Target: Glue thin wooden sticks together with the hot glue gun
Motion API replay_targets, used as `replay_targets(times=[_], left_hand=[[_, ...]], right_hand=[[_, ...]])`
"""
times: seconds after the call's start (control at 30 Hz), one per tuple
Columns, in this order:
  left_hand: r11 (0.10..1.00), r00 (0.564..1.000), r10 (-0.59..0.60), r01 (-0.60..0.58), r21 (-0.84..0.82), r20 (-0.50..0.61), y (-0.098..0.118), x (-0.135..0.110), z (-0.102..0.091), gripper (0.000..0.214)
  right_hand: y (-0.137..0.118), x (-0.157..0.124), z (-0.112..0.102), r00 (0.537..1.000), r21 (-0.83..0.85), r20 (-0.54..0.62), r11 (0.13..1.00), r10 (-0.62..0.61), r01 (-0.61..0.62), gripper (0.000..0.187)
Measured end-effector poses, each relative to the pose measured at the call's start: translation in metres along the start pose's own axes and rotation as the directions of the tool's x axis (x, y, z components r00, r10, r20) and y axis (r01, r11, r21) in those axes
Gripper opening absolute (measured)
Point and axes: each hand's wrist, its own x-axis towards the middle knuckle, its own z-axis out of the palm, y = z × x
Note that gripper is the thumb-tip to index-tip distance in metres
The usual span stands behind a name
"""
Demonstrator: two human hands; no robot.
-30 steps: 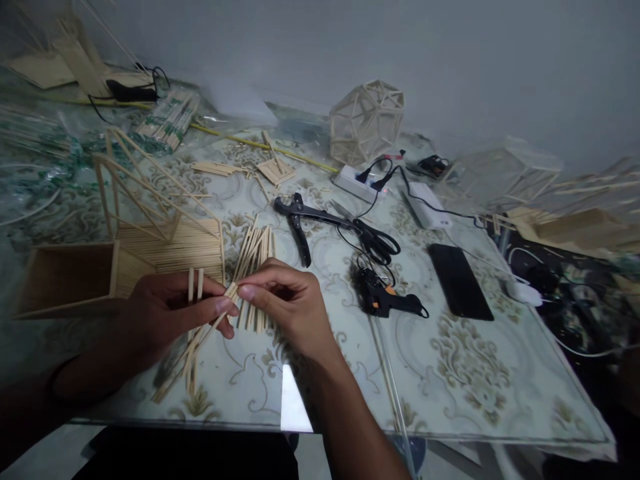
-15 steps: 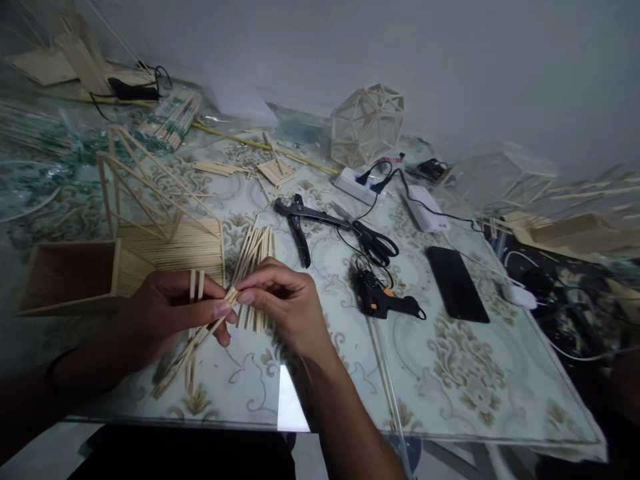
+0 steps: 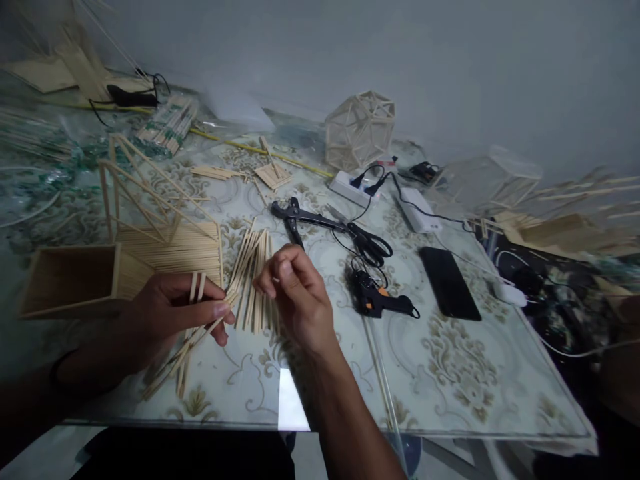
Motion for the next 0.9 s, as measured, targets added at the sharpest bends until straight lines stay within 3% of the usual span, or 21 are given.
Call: replay_targets(times=[0.07,0.17,0.23,0.3,0.4,0.53,0.6,0.9], left_hand=[[1.000,1.000,0.016,-0.016,-0.002,0.004,-0.002,0.001,-0.001,0.016],[0.999,0.999,0.031,-0.029,-0.038,0.036,-0.005,0.002,-0.002,0.016],[0.996,0.998,0.024,-0.019,-0.087,0.062,-0.006,0.003,-0.002,0.013],[0.991,0.996,0.011,0.001,-0.137,0.086,-0.006,0.002,-0.002,0.011],[0.984,0.992,-0.010,0.033,-0.178,0.129,-0.005,0.001,-0.001,0.012],[0.972,0.981,-0.030,0.073,-0.225,0.189,-0.006,0.000,0.000,0.011],[0.959,0.976,-0.045,0.102,-0.265,0.213,-0.007,0.001,0.001,0.009],[0.952,0.961,-0.069,0.144,-0.270,0.267,-0.008,0.000,0.000,0.009]], right_hand=[[-0.007,0.001,-0.002,0.998,-0.009,-0.056,1.000,-0.016,0.015,0.035],[-0.016,-0.002,-0.010,0.997,-0.162,-0.068,0.986,-0.040,0.028,0.047],[-0.020,-0.005,-0.018,0.999,-0.293,0.005,0.955,-0.037,0.037,0.041],[-0.020,-0.007,-0.025,0.998,-0.359,0.064,0.932,-0.024,0.045,0.022],[-0.017,-0.007,-0.027,0.993,-0.349,0.114,0.935,-0.014,0.053,0.008],[-0.016,-0.004,-0.016,0.959,-0.314,0.280,0.948,0.034,0.058,0.025],[-0.015,-0.003,-0.012,0.942,-0.292,0.332,0.955,0.045,0.057,0.023],[-0.008,-0.005,-0.011,0.936,-0.255,0.351,0.965,0.029,0.066,0.010]])
